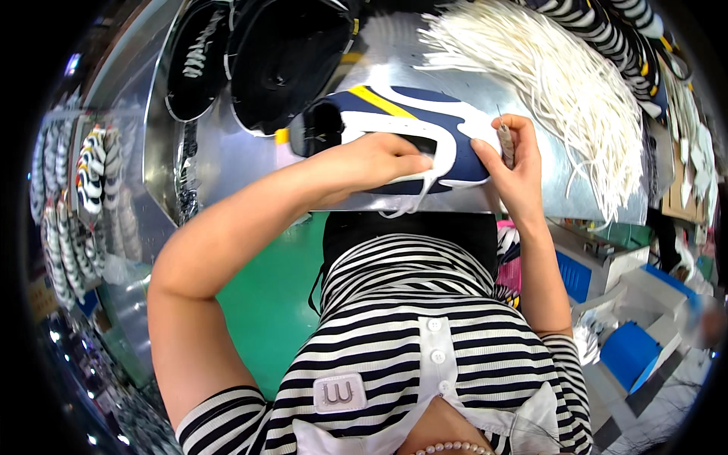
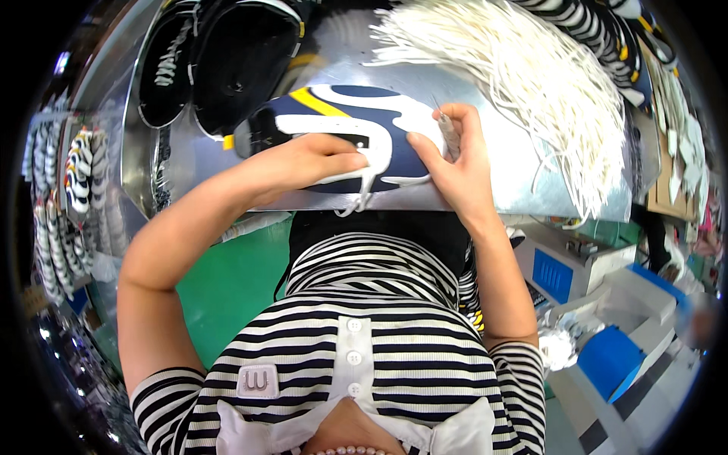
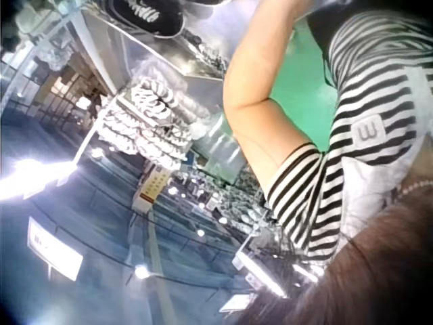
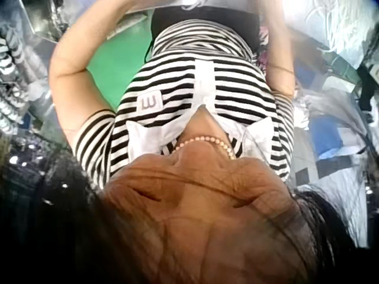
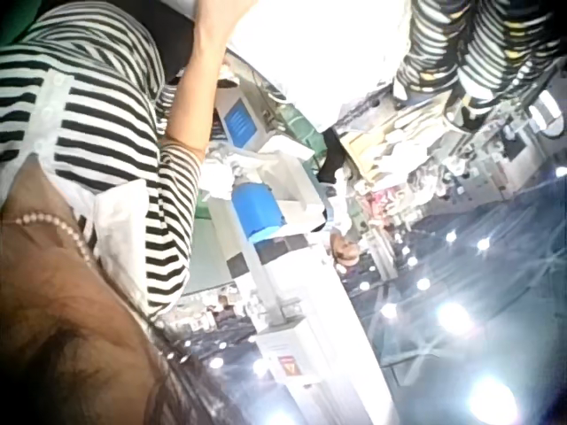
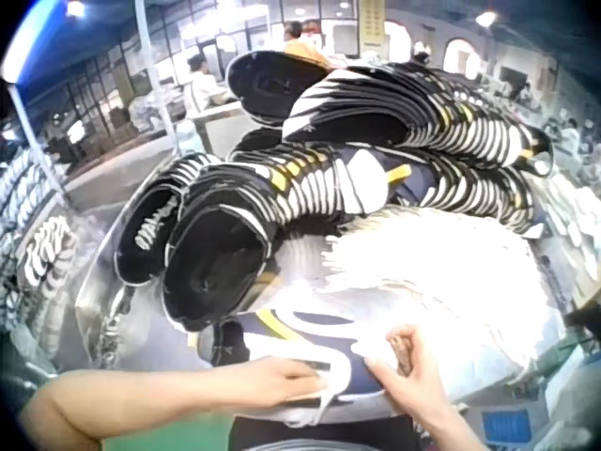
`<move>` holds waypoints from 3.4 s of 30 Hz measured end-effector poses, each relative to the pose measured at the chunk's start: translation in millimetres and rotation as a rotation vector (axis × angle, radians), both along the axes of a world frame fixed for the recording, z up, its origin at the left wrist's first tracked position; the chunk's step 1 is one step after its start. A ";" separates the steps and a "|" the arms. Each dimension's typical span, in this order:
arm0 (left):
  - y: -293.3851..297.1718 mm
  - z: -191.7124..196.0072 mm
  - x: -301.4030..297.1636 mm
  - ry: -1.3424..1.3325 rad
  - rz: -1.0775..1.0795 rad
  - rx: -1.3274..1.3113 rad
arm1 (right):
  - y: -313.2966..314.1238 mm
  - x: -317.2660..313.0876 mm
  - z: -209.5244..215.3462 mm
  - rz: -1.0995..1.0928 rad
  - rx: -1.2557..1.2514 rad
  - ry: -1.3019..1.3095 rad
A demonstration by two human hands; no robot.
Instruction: The person laces a blue and white sneaker by hand, threading white laces through the eyelets and pulling them tight. They repeat this process on multiple shoes, picking up each shoe from a pile, lacing it, and placing it back down.
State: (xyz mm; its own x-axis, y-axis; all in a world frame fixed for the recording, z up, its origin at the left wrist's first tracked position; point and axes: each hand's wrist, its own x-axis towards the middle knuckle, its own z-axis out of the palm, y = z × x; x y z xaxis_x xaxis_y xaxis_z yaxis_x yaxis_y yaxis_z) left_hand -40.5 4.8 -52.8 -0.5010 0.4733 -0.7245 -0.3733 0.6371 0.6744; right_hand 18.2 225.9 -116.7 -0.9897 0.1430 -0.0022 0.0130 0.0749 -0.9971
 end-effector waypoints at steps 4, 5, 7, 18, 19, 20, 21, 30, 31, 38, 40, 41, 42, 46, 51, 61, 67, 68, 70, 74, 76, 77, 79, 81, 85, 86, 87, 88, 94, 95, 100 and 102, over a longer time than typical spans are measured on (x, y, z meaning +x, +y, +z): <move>7.1 -19.6 -5.3 0.004 0.146 0.160 | -2.0 -2.6 -0.6 0.000 -0.073 -0.088; 7.9 -21.5 -5.0 0.045 0.198 0.125 | -1.9 -1.7 0.9 0.002 -0.101 -0.148; 7.9 -37.5 -5.4 0.537 0.185 0.117 | -0.7 -2.2 1.7 -0.009 -0.113 -0.209; 2.3 -31.8 -1.9 1.009 0.078 0.068 | 4.6 -1.9 -3.0 0.014 -0.027 -0.195; -11.9 -30.3 -3.9 1.393 -0.034 0.021 | 3.9 -1.1 -4.1 0.009 -0.083 -0.152; -22.1 -21.0 -4.0 1.443 -0.014 -0.001 | 10.2 -1.3 -3.8 -0.009 -0.091 -0.160; -35.1 -10.4 -2.2 1.492 0.007 -0.022 | 15.1 -0.7 -0.5 -0.003 -0.110 -0.170; -330.2 26.4 -5.2 1.459 0.889 -0.537 | 74.9 16.3 -3.8 0.085 -0.035 -0.167; -253.4 26.3 -10.7 1.462 0.855 -0.413 | 74.4 15.9 -10.2 0.086 0.004 -0.156; 18.7 45.6 11.4 1.360 0.066 0.328 | 58.4 3.7 1.6 -0.229 0.809 0.306; 29.1 31.7 4.6 1.365 0.077 0.239 | 63.9 9.7 8.3 -0.260 0.641 0.317; 34.7 27.3 2.8 1.393 0.019 0.241 | 65.1 14.2 11.0 -0.276 0.555 0.321; 41.7 22.9 3.0 1.394 0.009 0.278 | 62.2 19.4 16.0 -0.202 0.283 0.283; 72.3 11.4 -3.9 1.361 -0.046 0.353 | 38.3 17.8 41.8 0.019 0.098 0.291; 80.8 4.9 -3.8 1.259 -0.006 0.344 | 21.2 4.9 21.1 0.013 -0.335 -0.029; 60.4 -24.2 -24.1 -0.154 0.277 0.170 | 16.9 -10.2 -0.7 -0.094 -0.050 -0.099; 75.8 -24.4 5.5 0.333 0.449 0.188 | 19.7 -5.9 14.7 -0.044 0.257 -0.099; 78.5 -23.2 9.7 0.373 0.464 0.199 | 19.7 -5.9 18.9 -0.033 0.297 -0.101; 80.1 -24.4 15.4 0.418 0.498 0.236 | 18.8 -5.5 19.5 -0.005 0.335 -0.078; 78.4 -27.4 18.1 0.534 0.470 0.284 | 21.6 6.4 20.3 0.016 0.193 0.065; 77.1 -30.2 18.2 0.581 0.445 0.276 | 26.7 14.5 25.6 0.015 0.168 0.107; 76.7 -31.2 18.3 0.602 0.431 0.273 | 30.9 17.8 28.5 0.018 0.211 0.101; 76.8 -27.3 20.1 0.585 0.426 0.222 | 34.6 21.5 28.1 0.008 0.280 0.119; 77.5 -28.2 20.6 0.585 0.420 0.245 | 34.2 19.5 23.1 -0.016 0.333 0.169; 75.0 -29.2 23.3 0.648 0.365 0.242 | 32.4 12.6 23.1 -0.005 0.421 0.211; 73.7 -29.4 24.0 0.699 0.314 0.266 | 29.9 12.1 23.0 -0.002 0.484 0.213; 72.5 -29.7 24.6 0.750 0.263 0.291 | 26.4 11.1 22.8 0.002 0.547 0.215; 71.7 -30.4 26.2 0.799 0.213 0.317 | 22.3 10.5 22.7 0.008 0.611 0.215; 66.4 -16.9 17.0 0.377 0.201 0.230 | 36.4 -16.9 37.7 0.332 0.718 -0.045; 62.8 -15.1 12.9 0.272 0.169 0.172 | 50.3 -19.5 52.0 0.421 0.677 -0.113; 62.6 -21.7 -4.8 0.171 0.248 0.327 | 49.0 -16.7 20.2 0.034 0.144 0.012; 69.7 -23.2 -0.5 0.319 0.301 0.340 | 31.0 -19.6 -7.2 -0.056 0.238 0.155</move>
State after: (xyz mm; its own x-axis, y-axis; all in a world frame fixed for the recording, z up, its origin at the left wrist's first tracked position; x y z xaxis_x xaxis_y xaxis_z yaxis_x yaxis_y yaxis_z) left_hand -41.0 74.5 -76.0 -0.8196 0.4565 -0.3463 -0.2488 0.2607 0.9328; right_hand -1.4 256.9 -123.9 -0.9661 0.1759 0.1888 -0.1276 0.3101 -0.9421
